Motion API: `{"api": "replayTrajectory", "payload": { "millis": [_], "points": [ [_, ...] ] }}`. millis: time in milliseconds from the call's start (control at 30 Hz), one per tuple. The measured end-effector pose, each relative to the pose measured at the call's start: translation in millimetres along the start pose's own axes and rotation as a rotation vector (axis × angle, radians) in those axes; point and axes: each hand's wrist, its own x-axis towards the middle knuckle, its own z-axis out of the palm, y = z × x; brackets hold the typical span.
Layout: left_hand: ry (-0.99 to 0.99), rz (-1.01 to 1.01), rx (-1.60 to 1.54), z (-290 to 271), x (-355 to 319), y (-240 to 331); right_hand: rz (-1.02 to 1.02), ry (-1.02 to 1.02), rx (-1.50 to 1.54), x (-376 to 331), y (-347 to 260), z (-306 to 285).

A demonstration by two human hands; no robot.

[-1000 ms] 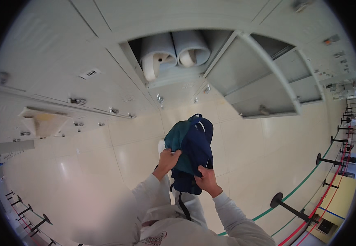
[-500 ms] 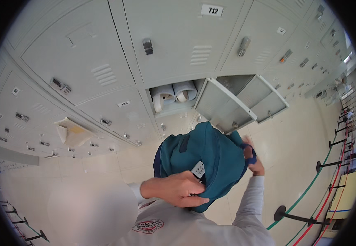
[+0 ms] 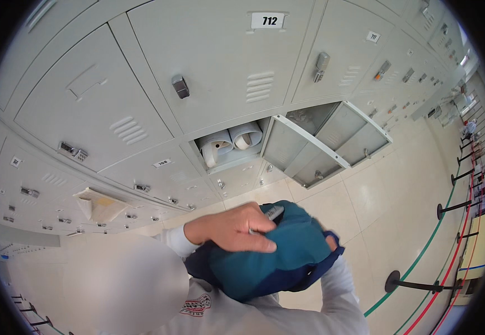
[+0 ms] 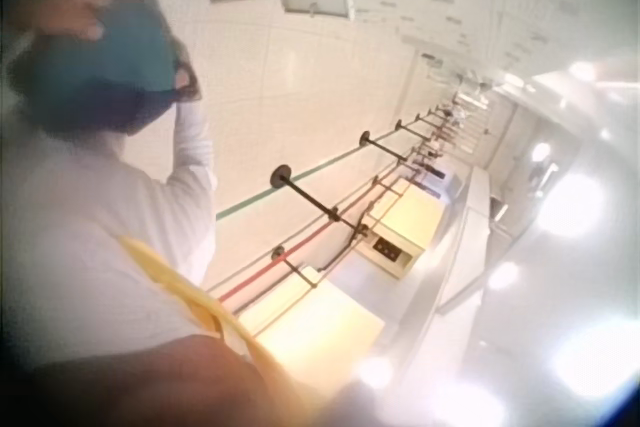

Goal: The person opens locker 712, places a green cloth and white boots inside, then puts a blue backpack into the locker and closes it. The person then walks away from the locker area.

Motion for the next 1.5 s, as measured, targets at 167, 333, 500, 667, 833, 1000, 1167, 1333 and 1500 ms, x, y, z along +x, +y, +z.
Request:
{"api": "replayTrajectory", "payload": {
  "millis": [167, 333, 500, 667, 833, 1000, 1167, 1333, 1500],
  "points": [
    [0.206, -0.208, 0.059, -33, -3, -75, -0.053, 0.136, 0.038, -54, 0, 52],
    [0.553, -0.521, -0.09, -66, -12, -174, -0.139, 0.256, 0.077, -45, -85, 88],
    [1.121, -0.813, -0.618, -92, 29, -276, -0.14, 0.276, -0.01, -38, -110, 66],
    [1.648, -0.673, -0.44, -118, 66, -359, -0.222, 0.464, 0.31, -34, -133, 66],
    [1.734, -0.567, -0.351, -93, 45, -376, -0.248, 0.534, 0.319, -40, -134, 64],
    [1.757, -0.661, -0.395, -81, 12, -340, -0.368, 0.445, 0.487, -9, -162, 106],
    [1.471, -0.786, -0.255, -92, -36, -330, -0.352, 0.253, 0.331, 27, -184, 146],
    [1.341, -0.714, -0.366, -72, -66, -341, -1.178, 0.183, -0.628, 126, -154, 181],
    [1.26, -0.698, -0.54, -67, -98, -334, -1.46, 0.257, -0.894, 195, -142, 197]
  ]
}}
